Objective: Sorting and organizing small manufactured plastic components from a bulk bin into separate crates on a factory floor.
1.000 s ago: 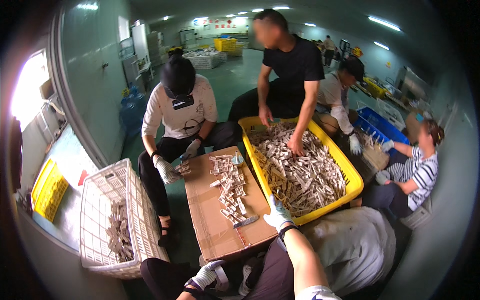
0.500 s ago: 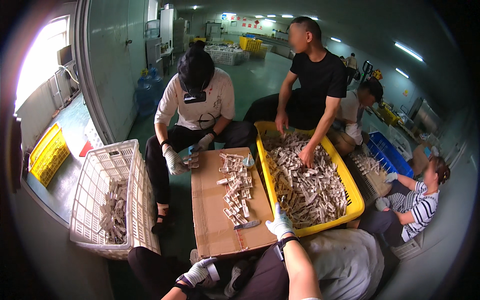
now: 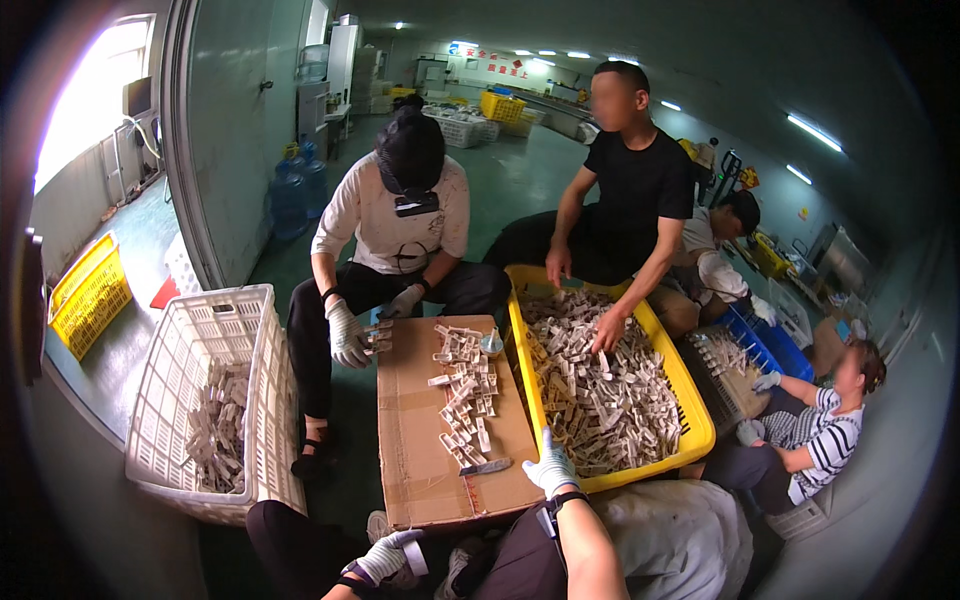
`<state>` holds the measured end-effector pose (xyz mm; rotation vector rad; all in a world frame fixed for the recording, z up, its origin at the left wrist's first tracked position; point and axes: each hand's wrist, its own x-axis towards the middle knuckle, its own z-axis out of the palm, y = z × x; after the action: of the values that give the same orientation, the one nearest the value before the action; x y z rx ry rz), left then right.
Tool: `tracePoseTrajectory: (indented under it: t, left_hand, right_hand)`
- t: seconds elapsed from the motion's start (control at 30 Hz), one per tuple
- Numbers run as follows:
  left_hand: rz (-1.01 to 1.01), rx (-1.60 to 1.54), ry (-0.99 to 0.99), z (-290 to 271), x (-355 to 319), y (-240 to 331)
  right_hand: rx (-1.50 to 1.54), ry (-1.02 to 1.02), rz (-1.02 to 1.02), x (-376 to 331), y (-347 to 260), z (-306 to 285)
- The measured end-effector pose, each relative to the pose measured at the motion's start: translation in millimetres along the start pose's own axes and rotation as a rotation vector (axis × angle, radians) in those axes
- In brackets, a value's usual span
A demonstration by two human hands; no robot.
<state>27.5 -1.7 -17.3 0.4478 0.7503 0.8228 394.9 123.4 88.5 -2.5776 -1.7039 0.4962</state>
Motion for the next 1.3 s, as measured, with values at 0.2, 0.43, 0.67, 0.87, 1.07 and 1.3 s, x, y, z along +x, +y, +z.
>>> tracePoseTrajectory:
  t: [0.2,0.43,0.67,0.87,1.07,1.3]
  left_hand:
    - [-0.016,0.132,0.014,8.0,-10.8,6.8]
    - [-0.078,0.215,0.05,15.3,-15.6,17.7]
    - [-0.09,0.271,0.058,9.1,-12.5,11.1]
    - [-0.008,0.449,-0.008,-6.7,-5.1,-1.3]
    - [-0.119,0.207,0.027,-2.4,-5.9,0.8]
    - [-0.168,0.157,0.049,-12.1,3.6,-7.6]
  right_hand:
    - [-0.006,0.018,0.004,3.0,2.1,3.9]
    - [0.006,0.025,-0.002,-1.5,-1.5,-0.1]
    - [0.01,0.028,-0.003,-0.3,2.8,1.7]
    - [0.004,0.011,0.006,3.7,2.1,5.0]
    - [0.012,0.03,-0.021,4.6,5.6,6.3]
    - [0.018,0.015,0.002,1.0,2.6,2.5]
